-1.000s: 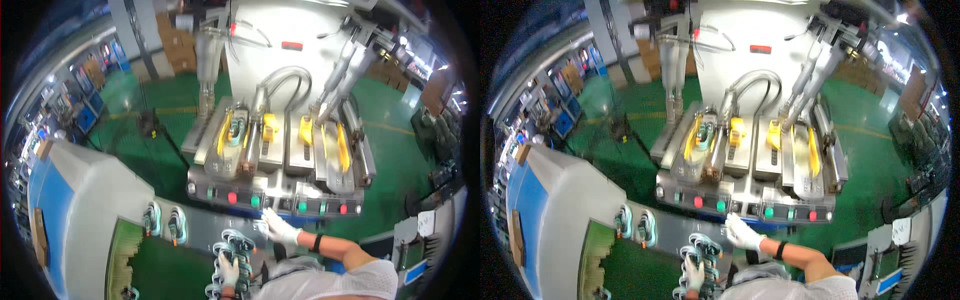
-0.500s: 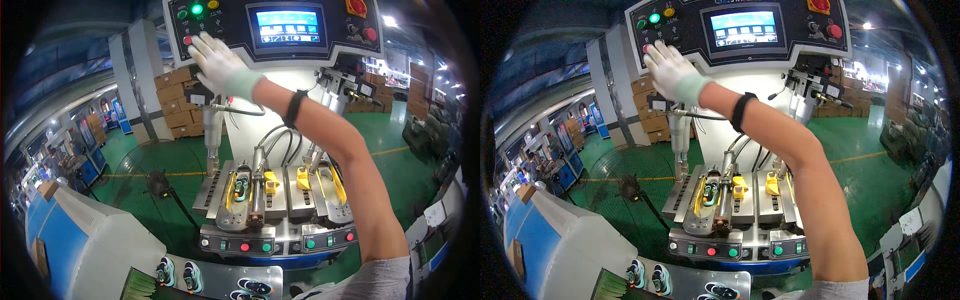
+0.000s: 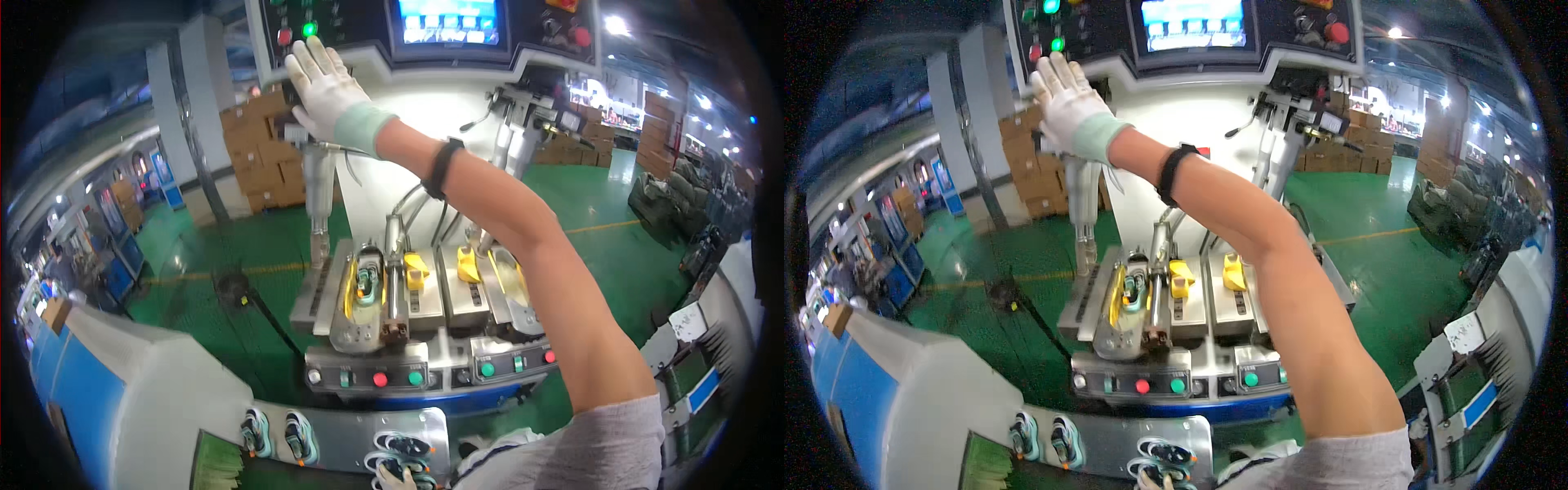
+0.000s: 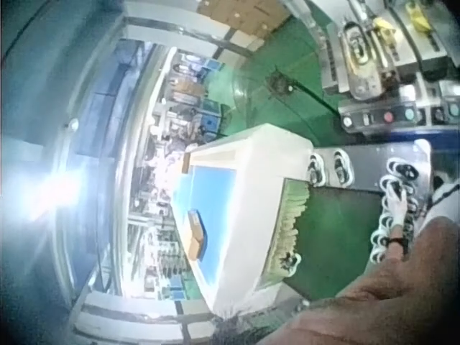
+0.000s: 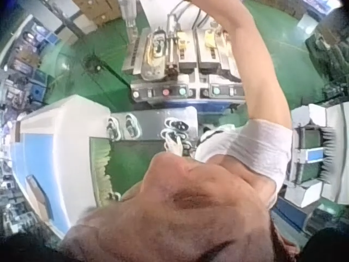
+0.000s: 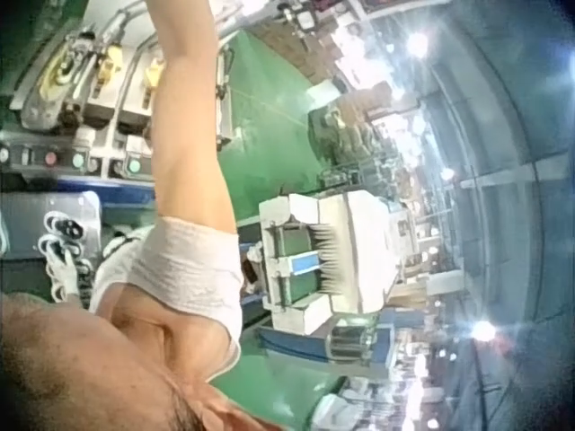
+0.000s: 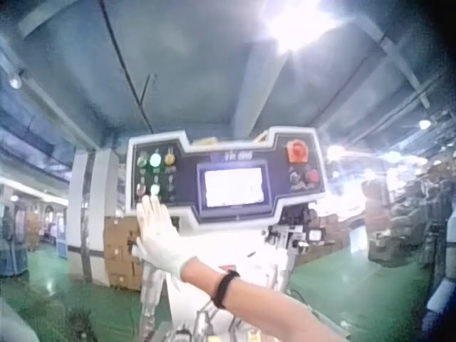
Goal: Operating a shoe pressing machine to attach soles and maintain sneaker shape on a factory assembly line.
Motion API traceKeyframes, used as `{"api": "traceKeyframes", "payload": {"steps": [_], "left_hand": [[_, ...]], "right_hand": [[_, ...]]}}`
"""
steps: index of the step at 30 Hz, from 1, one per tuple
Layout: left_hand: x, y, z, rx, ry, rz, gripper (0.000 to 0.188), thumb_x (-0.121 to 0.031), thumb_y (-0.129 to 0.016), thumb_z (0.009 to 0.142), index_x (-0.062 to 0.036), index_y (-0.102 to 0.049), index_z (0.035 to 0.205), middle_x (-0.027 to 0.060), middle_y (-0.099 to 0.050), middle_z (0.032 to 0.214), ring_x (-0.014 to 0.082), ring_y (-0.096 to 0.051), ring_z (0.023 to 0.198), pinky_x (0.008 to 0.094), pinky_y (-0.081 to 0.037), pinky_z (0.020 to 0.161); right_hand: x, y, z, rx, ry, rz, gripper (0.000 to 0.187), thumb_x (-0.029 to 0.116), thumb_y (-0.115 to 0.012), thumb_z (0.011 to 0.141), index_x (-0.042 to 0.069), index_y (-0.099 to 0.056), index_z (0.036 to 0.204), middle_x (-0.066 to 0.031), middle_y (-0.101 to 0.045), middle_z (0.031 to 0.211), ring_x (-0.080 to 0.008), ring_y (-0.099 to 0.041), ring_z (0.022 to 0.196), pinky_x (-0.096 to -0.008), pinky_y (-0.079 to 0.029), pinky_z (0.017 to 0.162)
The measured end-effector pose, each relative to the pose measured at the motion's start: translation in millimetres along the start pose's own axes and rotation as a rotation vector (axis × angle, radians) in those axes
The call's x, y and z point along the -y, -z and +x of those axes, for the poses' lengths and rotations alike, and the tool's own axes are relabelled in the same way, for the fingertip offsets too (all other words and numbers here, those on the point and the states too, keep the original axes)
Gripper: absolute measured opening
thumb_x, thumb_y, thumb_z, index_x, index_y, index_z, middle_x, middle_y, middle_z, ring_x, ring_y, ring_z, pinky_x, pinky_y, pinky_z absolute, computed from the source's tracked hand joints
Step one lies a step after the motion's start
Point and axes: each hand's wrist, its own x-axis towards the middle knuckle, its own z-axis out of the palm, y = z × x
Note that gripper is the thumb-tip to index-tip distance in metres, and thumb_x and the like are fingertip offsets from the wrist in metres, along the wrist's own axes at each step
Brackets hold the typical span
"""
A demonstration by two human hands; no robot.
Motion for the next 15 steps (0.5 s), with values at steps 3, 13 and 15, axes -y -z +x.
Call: {"api": "traceKeyframes", "payload": {"steps": [3,13,15], "left_hand": [[-9,8,-1,-0.104,-0.092,-0.222,0.074,-0.025,-0.069,0.082,0.0091,-0.035,0.138,0.0285,-0.041,0.137,0.0441,-0.040,0.127,0.0465,-0.033,0.109],[2,-2,4,0.036,0.022,-0.179,0.076,-0.025,-0.069,0.084,0.0070,-0.031,0.141,0.0266,-0.035,0.143,0.0427,-0.037,0.131,0.0450,-0.032,0.111],[3,-1,5,0.041,0.001,-0.173,0.076,-0.025,-0.068,0.084,0.0073,-0.030,0.141,0.0271,-0.034,0.142,0.0426,-0.038,0.130,0.0450,-0.033,0.111]], "right_hand": [[60,11,-122,-0.112,0.136,0.539,0.065,0.019,-0.060,0.086,-0.010,-0.034,0.138,-0.0325,-0.031,0.146,-0.0470,-0.023,0.141,-0.0506,-0.023,0.116],[234,54,-552,1.205,-0.217,1.001,0.062,0.014,-0.067,0.076,-0.011,-0.043,0.127,-0.0345,-0.038,0.138,-0.0498,-0.034,0.132,-0.0515,-0.031,0.109],[236,40,-564,0.916,-0.225,0.938,0.062,0.013,-0.068,0.075,-0.011,-0.044,0.126,-0.0341,-0.038,0.137,-0.0493,-0.034,0.132,-0.0513,-0.032,0.109]]}}
